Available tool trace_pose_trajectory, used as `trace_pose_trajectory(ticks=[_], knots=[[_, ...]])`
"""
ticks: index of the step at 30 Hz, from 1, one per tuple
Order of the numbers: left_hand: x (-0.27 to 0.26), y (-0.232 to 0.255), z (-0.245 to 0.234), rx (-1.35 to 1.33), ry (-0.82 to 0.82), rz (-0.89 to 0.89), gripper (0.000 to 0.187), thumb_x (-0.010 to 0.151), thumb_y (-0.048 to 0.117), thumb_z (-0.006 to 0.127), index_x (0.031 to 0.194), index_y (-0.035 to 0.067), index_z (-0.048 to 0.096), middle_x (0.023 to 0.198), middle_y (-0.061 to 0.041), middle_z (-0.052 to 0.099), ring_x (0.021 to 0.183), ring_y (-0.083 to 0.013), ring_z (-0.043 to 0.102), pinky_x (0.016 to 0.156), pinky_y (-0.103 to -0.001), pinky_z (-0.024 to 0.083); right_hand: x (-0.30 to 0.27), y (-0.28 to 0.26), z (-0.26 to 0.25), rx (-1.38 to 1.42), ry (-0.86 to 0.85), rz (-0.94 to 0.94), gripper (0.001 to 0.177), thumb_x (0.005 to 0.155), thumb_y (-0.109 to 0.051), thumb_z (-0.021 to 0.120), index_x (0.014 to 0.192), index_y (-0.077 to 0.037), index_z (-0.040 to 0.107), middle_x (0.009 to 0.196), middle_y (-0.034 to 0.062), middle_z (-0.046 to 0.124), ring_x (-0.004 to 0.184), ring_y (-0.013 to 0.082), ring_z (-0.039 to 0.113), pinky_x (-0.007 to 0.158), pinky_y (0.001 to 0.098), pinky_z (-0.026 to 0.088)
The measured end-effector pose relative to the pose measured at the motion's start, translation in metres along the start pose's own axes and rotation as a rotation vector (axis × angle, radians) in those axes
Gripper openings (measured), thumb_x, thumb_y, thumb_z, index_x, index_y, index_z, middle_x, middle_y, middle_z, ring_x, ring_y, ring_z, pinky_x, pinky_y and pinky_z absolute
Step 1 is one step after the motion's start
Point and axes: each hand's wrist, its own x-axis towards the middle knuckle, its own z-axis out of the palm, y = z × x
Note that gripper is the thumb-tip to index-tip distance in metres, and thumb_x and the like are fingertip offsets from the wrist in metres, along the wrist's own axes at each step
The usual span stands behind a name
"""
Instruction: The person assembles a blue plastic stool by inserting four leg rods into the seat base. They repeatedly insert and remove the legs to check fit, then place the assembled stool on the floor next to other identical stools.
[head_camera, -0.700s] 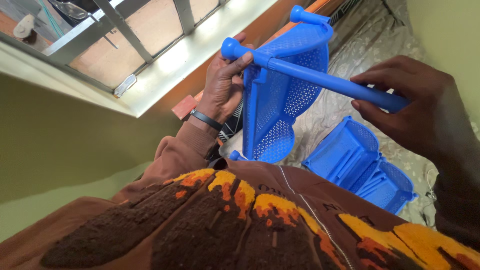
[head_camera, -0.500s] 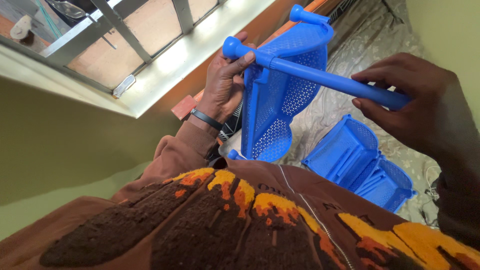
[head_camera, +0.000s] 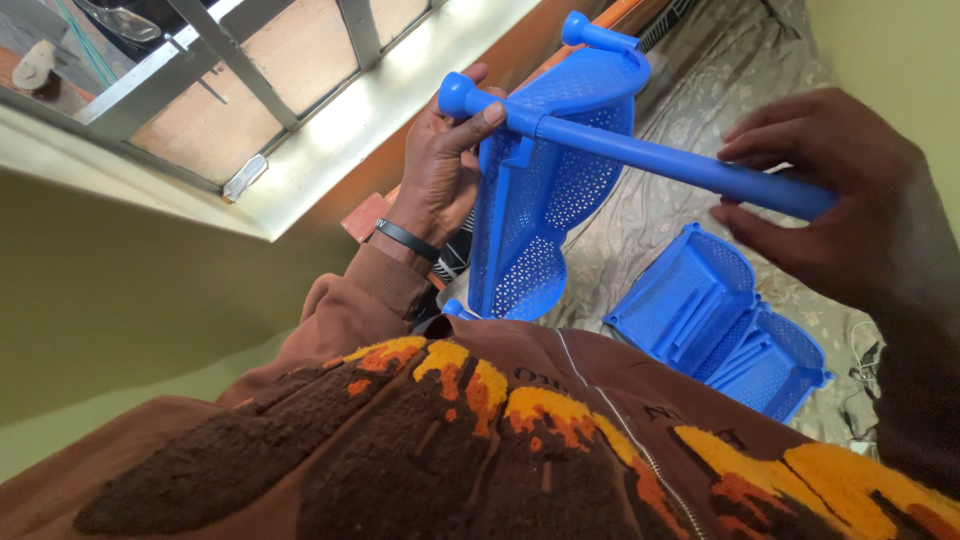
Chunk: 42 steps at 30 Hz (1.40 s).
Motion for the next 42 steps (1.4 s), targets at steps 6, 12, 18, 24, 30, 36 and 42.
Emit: trace_pose_trajectory(ticks=[6, 12, 18, 24, 30, 36, 42], knots=[[-0.001, 0.002, 0.002, -0.006, 0.028, -0.011, 0.069, 0.084, -0.001, 0.082, 0.143, -0.004, 0.048, 0.117, -0.013, 0.066, 0.112, -0.0219, 0.064, 0.106, -0.037, 0.051, -0.007, -0.01, 0.008, -0.034, 0.025, 0.32, 0.027, 0.084, -0.006, 0.085, 0.108, 0.002, 0.075, 0.095, 0.0161, 0.073, 0.081, 0.0205, 0.071, 0.069, 0.0308, 0.056], [-0.001, 0.003, 0.004, -0.001, 0.055, 0.002, 0.069, 0.084, 0.0, 0.082, 0.144, -0.004, 0.048, 0.116, -0.013, 0.067, 0.111, -0.0216, 0.064, 0.105, -0.037, 0.051, -0.016, 0.006, 0.013, 0.251, 0.048, 0.436, 0.04, 0.087, -0.007, 0.08, 0.125, -0.001, 0.069, 0.118, 0.0165, 0.074, 0.103, 0.022, 0.075, 0.083, 0.0339, 0.064], [0.0, -0.002, 0.008, -0.046, 0.039, 0.054, 0.067, 0.084, 0.0, 0.082, 0.142, -0.004, 0.049, 0.117, -0.013, 0.067, 0.112, -0.0231, 0.064, 0.107, -0.039, 0.05, -0.022, 0.019, 0.056, 1.086, 0.294, 0.331, 0.05, 0.092, -0.004, 0.07, 0.139, -0.003, 0.056, 0.141, 0.0216, 0.06, 0.128, 0.027, 0.066, 0.104, 0.0402, 0.059], [0.003, -0.007, 0.013, -0.057, 0.05, 0.116, 0.068, 0.084, 0.0, 0.083, 0.14, -0.003, 0.046, 0.115, -0.014, 0.068, 0.114, -0.0246, 0.065, 0.108, -0.039, 0.049, -0.023, 0.027, 0.104, 1.385, 0.564, 0.365, 0.033, 0.111, -0.009, 0.068, 0.141, -0.001, 0.056, 0.139, 0.0241, 0.064, 0.118, 0.0284, 0.07, 0.105, 0.0434, 0.06], [-0.002, -0.002, 0.015, -0.027, 0.039, 0.133, 0.068, 0.084, 0.0, 0.084, 0.141, -0.004, 0.047, 0.115, -0.014, 0.068, 0.114, -0.0244, 0.064, 0.109, -0.04, 0.049, -0.018, 0.02, 0.117, 1.302, 0.61, 0.364, 0.044, 0.105, -0.003, 0.074, 0.143, -0.003, 0.053, 0.146, 0.0205, 0.063, 0.127, 0.0281, 0.068, 0.104, 0.0421, 0.058], [-0.006, -0.003, 0.027, -0.04, 0.041, 0.113, 0.065, 0.081, 0.0, 0.086, 0.134, -0.001, 0.05, 0.12, -0.015, 0.069, 0.116, -0.0252, 0.065, 0.11, -0.042, 0.051, -0.014, 0.012, 0.129, 1.455, 0.705, 0.386, 0.039, 0.104, -0.008, 0.072, 0.138, -0.003, 0.054, 0.139, 0.0218, 0.066, 0.124, 0.0327, 0.071, 0.106, 0.0445, 0.061], [-0.012, -0.003, 0.037, -0.027, -0.013, 0.103, 0.058, 0.084, 0.002, 0.085, 0.131, 0.002, 0.051, 0.122, -0.016, 0.068, 0.118, -0.0251, 0.065, 0.11, -0.041, 0.051, -0.013, 0.009, 0.128, 1.411, 0.781, 0.392, 0.032, 0.108, -0.007, 0.071, 0.135, -0.002, 0.055, 0.136, 0.0238, 0.068, 0.123, 0.0339, 0.071, 0.102, 0.0457, 0.059]])
